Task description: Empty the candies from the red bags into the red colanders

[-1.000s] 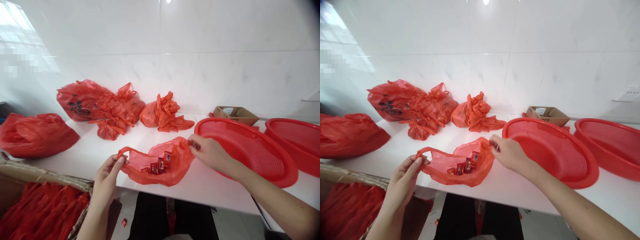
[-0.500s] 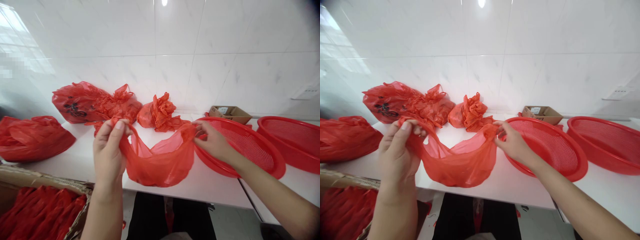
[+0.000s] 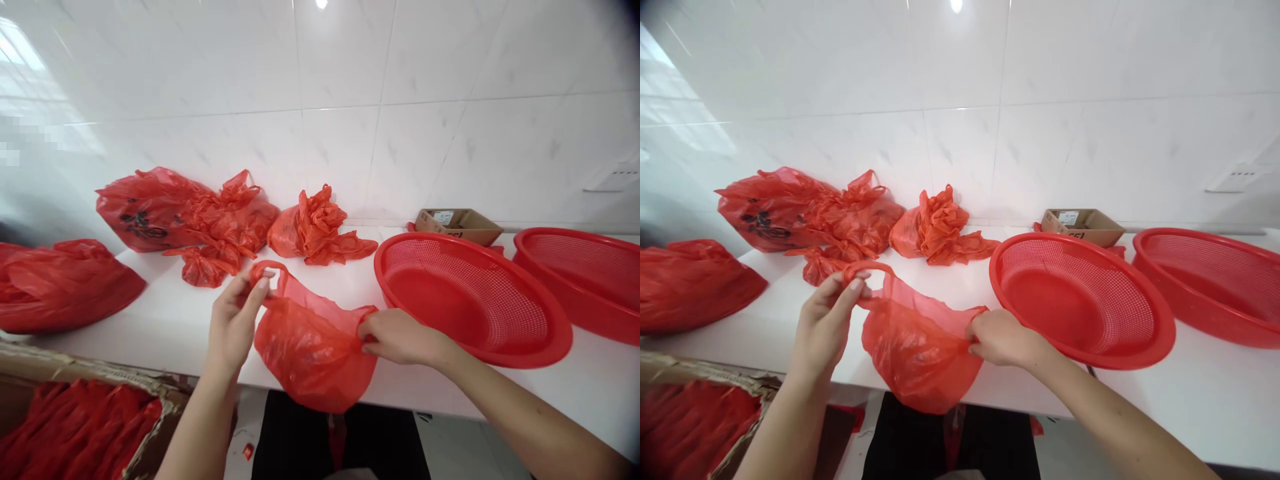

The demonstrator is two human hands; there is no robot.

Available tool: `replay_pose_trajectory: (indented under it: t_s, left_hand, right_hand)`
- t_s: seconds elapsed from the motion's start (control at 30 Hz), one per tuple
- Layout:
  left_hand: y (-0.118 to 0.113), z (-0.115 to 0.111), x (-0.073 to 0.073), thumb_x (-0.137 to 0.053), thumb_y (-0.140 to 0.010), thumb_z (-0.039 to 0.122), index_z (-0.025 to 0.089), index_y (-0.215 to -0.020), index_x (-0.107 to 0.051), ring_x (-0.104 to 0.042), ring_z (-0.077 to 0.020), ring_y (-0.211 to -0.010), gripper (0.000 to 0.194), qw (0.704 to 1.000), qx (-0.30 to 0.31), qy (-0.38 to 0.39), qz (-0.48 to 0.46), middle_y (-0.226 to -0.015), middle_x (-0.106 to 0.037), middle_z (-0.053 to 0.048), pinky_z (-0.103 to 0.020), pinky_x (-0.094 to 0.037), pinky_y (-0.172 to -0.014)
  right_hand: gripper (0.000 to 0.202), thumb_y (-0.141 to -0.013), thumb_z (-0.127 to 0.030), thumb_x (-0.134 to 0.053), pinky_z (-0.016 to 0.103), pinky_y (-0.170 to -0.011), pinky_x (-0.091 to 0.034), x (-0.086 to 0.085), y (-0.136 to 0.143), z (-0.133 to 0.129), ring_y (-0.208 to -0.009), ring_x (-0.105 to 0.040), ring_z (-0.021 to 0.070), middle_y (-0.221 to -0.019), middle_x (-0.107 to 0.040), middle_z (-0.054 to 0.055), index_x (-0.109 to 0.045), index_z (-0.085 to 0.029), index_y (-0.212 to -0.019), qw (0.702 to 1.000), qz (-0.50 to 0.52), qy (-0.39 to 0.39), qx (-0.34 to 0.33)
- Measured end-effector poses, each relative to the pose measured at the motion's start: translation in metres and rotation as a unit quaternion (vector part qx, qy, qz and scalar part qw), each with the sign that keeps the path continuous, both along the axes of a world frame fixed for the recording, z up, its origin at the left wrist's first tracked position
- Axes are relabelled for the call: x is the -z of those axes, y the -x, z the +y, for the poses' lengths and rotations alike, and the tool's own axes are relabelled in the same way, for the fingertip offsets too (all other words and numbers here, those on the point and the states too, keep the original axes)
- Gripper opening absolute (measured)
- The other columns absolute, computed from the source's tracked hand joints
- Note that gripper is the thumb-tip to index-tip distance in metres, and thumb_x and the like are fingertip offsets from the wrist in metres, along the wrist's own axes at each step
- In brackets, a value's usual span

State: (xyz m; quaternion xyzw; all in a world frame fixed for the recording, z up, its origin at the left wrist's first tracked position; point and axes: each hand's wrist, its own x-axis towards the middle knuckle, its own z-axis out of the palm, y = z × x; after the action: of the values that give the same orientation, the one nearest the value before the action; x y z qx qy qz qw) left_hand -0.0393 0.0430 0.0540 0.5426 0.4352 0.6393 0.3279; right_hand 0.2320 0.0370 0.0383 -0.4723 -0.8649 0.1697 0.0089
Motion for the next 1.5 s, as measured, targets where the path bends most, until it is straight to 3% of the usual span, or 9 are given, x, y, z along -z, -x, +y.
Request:
replay_pose_trajectory:
  t_s: [0.2, 0.37, 0.5, 0.7, 0.87, 0.97, 1.07, 1.37, 1.5]
  left_hand:
    - [0.027, -0.012, 0.086, -0.068, -0.08, 0.044, 0.02, -0.093, -0.069, -0.05, -0.0266, -0.125, 0.028, 0.991, -0.075, 0.113, -0.007, -0.118, -0.065, -0.007, -0.039, -0.035, -0.108]
    - [-0.004, -0.018, 0.109, -0.068, -0.079, 0.036, 0.02, -0.106, -0.069, -0.06, -0.029, -0.113, 0.031, 0.97, 0.086, 0.178, 0.143, -0.116, -0.068, -0.011, -0.042, -0.043, -0.1]
    - [-0.026, -0.018, 0.115, -0.066, -0.08, 0.032, 0.019, -0.095, -0.073, -0.068, -0.0292, -0.092, 0.021, 0.963, 0.13, 0.208, 0.112, -0.096, -0.074, -0.009, -0.04, -0.051, -0.085]
    - [-0.01, -0.006, 0.078, -0.075, -0.074, 0.043, 0.015, -0.093, -0.07, -0.07, -0.0228, -0.074, 0.034, 0.963, 0.054, 0.228, -0.132, -0.08, -0.075, -0.006, -0.035, -0.055, -0.075]
    - [0.014, -0.008, 0.053, -0.072, -0.078, 0.043, 0.019, -0.103, -0.07, -0.064, -0.0221, -0.106, 0.034, 0.987, -0.054, 0.116, -0.098, -0.108, -0.072, -0.006, -0.031, -0.049, -0.092]
    - [0.016, -0.017, 0.05, -0.071, -0.08, 0.041, 0.019, -0.101, -0.072, -0.059, -0.0229, -0.113, 0.03, 0.995, -0.027, 0.097, -0.029, -0.114, -0.068, -0.007, -0.031, -0.046, -0.095]
    - [0.014, -0.03, 0.034, -0.072, -0.079, 0.038, 0.022, -0.097, -0.073, -0.062, -0.0191, -0.101, 0.024, 0.994, -0.02, 0.069, -0.087, -0.107, -0.068, -0.004, -0.028, -0.05, -0.086]
    - [0.0, -0.036, -0.046, -0.068, -0.083, 0.026, 0.017, -0.083, -0.071, -0.058, -0.0126, -0.083, 0.009, 0.97, 0.077, -0.047, -0.225, -0.085, -0.064, -0.002, -0.023, -0.049, -0.08]
    - [-0.003, -0.029, -0.064, -0.068, -0.082, 0.025, 0.017, -0.083, -0.071, -0.056, -0.0133, -0.088, 0.009, 0.971, 0.074, -0.073, -0.215, -0.091, -0.063, -0.003, -0.022, -0.049, -0.079]
  right_hand:
    - [0.008, -0.09, -0.028, -0.054, 0.032, -0.08, -0.049, 0.017, -0.002, -0.025, -0.092, -0.06, 0.0176, -0.1, -0.059, 0.005, -0.058, -0.021, -0.087, 0.932, 0.291, -0.161, 0.146]
    - [0.03, -0.08, -0.024, -0.065, 0.04, -0.094, -0.05, 0.074, 0.042, -0.054, -0.108, -0.059, 0.0233, -0.118, -0.056, 0.007, -0.055, -0.026, -0.108, 0.919, 0.357, -0.033, 0.165]
    - [0.052, -0.071, -0.017, -0.067, 0.047, -0.095, -0.049, 0.109, 0.076, -0.058, -0.111, -0.057, 0.0287, -0.121, -0.059, 0.008, -0.051, -0.027, -0.12, 0.924, 0.344, -0.031, 0.166]
    - [0.038, -0.074, -0.005, -0.048, 0.041, -0.088, -0.051, 0.09, 0.057, -0.019, -0.099, -0.062, 0.0234, -0.106, -0.064, 0.006, -0.055, -0.025, -0.105, 0.889, 0.382, -0.122, 0.22]
    - [0.037, -0.077, -0.011, -0.05, 0.042, -0.096, -0.048, 0.057, 0.031, -0.011, -0.109, -0.06, 0.0231, -0.113, -0.063, 0.008, -0.055, -0.022, -0.112, 0.834, 0.457, -0.199, 0.236]
    - [0.039, -0.081, -0.017, -0.053, 0.045, -0.104, -0.044, 0.048, 0.024, -0.019, -0.117, -0.058, 0.0236, -0.123, -0.062, 0.009, -0.057, -0.023, -0.119, 0.834, 0.467, -0.163, 0.246]
    - [0.041, -0.083, -0.022, -0.059, 0.047, -0.109, -0.04, 0.041, 0.019, -0.028, -0.124, -0.054, 0.0231, -0.132, -0.058, 0.008, -0.056, -0.025, -0.124, 0.811, 0.508, -0.144, 0.251]
    - [0.026, -0.085, -0.039, -0.06, 0.042, -0.096, -0.051, 0.01, 0.003, -0.017, -0.111, -0.062, 0.0211, -0.12, -0.066, 0.005, -0.062, -0.029, -0.109, 0.624, 0.737, -0.022, 0.258]
    - [0.025, -0.082, -0.04, -0.064, 0.037, -0.094, -0.052, -0.022, -0.011, -0.022, -0.102, -0.065, 0.0182, -0.111, -0.067, 0.002, -0.061, -0.032, -0.106, 0.6, 0.771, 0.054, 0.208]
